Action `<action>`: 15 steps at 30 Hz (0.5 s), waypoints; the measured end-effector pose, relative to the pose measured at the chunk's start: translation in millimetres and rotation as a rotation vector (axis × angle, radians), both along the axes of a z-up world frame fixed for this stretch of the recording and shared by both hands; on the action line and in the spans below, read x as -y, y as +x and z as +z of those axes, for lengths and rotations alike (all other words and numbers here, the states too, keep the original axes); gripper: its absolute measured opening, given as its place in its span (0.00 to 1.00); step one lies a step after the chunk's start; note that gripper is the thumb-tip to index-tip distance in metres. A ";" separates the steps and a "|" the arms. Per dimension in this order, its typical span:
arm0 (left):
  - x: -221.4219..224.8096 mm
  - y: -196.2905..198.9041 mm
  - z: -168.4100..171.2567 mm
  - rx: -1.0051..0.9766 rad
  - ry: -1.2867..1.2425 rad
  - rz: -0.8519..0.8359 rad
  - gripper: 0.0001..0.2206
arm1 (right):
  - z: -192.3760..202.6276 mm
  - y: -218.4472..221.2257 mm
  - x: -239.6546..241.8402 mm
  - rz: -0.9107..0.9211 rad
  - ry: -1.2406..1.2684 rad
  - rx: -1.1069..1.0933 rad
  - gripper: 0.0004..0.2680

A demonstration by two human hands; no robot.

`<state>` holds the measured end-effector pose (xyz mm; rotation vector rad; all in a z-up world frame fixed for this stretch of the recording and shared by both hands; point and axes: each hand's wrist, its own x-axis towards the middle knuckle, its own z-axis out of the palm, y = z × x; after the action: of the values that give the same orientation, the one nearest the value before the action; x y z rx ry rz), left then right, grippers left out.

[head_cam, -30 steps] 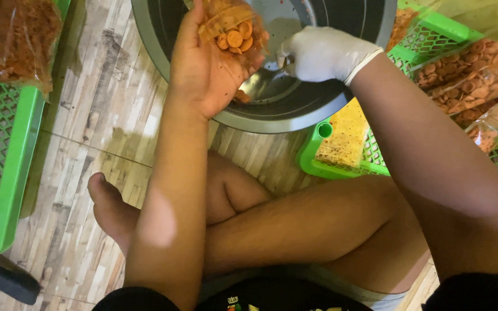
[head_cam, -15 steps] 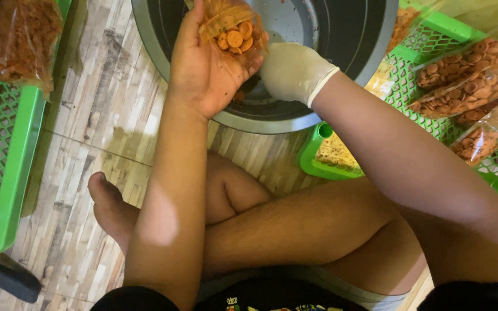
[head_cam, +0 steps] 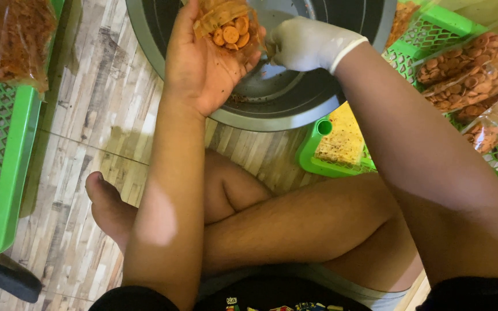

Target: Packaging small round snacks from a bowl into plastic bags using a spoon.

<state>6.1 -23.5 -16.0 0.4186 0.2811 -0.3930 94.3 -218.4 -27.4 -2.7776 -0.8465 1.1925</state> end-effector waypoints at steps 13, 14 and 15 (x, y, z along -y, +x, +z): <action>-1.7 -1.5 -2.6 0.034 -0.061 -0.011 0.26 | 6.2 -25.2 -12.6 0.010 -0.133 -0.052 0.09; -1.4 -0.5 -2.1 0.035 -0.064 -0.013 0.26 | 8.8 -27.6 -12.2 0.008 -0.136 -0.051 0.09; -1.7 -0.5 -1.5 0.020 -0.053 -0.015 0.26 | 11.0 -30.1 -12.6 0.007 -0.156 -0.068 0.09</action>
<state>5.7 -21.8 -17.5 0.3723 0.2479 -0.4101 64.2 -205.8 -16.3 -2.8358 -0.7919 1.4027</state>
